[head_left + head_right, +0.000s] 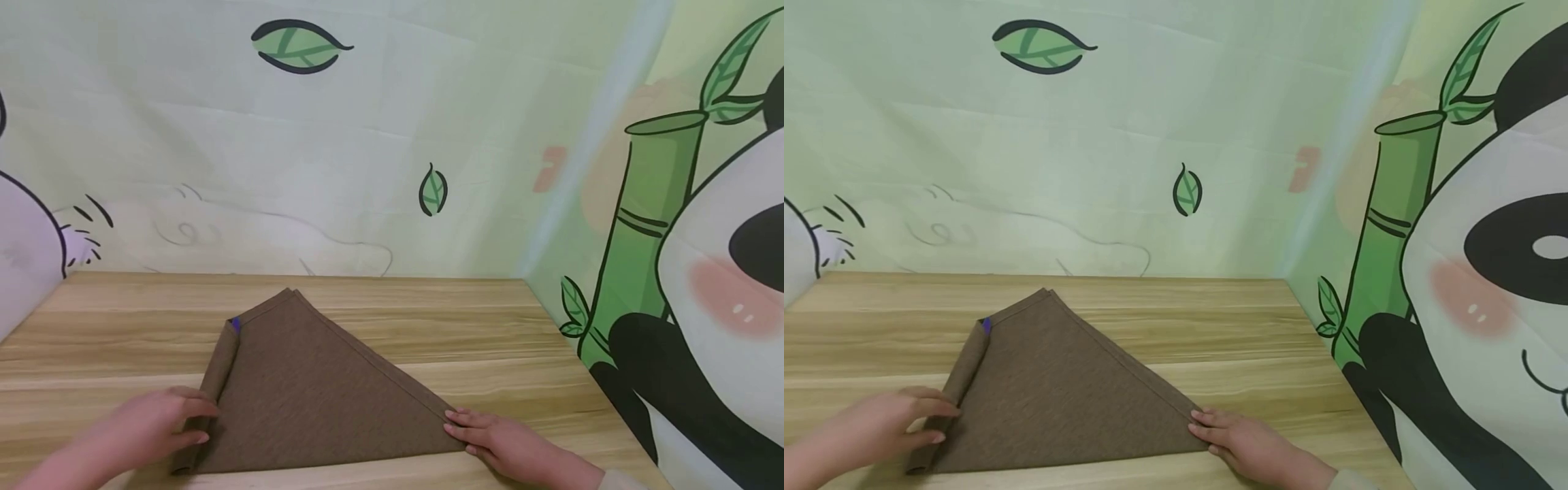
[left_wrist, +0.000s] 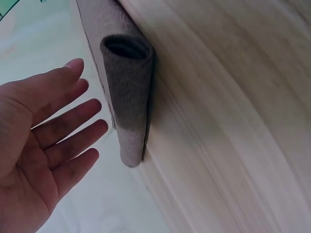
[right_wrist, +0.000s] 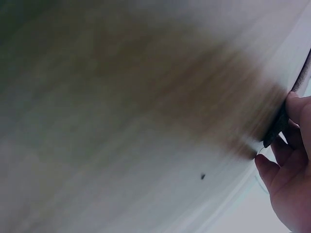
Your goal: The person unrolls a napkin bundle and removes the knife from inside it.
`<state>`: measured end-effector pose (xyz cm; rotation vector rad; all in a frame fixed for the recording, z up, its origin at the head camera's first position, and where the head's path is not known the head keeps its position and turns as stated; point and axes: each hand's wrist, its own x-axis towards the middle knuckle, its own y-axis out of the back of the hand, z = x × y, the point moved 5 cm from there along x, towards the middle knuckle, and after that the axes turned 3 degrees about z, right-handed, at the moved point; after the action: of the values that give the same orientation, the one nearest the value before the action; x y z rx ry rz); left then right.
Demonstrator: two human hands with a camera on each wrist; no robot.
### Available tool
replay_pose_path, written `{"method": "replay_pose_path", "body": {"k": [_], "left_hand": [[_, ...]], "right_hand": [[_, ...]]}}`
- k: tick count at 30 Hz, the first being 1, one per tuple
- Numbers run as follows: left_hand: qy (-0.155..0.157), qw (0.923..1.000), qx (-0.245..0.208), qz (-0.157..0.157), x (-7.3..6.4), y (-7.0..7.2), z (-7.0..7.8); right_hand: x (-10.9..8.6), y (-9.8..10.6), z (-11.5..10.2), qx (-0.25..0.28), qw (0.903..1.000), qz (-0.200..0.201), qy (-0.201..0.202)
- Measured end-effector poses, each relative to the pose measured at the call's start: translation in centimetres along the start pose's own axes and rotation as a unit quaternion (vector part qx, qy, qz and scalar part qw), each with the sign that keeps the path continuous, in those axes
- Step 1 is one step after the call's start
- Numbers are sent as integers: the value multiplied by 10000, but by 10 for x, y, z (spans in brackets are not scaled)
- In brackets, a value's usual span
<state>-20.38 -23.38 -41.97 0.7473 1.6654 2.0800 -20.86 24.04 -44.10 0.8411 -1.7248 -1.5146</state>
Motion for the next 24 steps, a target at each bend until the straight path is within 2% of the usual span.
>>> {"method": "replay_pose_path", "body": {"k": [1,6,10,16,20,24], "left_hand": [[22,10000,8,-48,2,-1,1],[-188,9994,269,115,3,-7,7],[-266,9992,302,41,2,-14,4],[-55,9990,335,-277,1,-17,-1],[142,9984,192,-520,0,-17,-5],[245,9979,117,-593,-5,-15,-8]], "right_hand": [[0,0,0,5,10000,0,-7],[0,-1,1,10,10000,10,-9],[0,-2,2,1,10000,28,8],[0,0,1,56,9999,-16,-83],[0,0,0,42,10000,14,-51],[0,0,0,15,10000,69,23]]}}
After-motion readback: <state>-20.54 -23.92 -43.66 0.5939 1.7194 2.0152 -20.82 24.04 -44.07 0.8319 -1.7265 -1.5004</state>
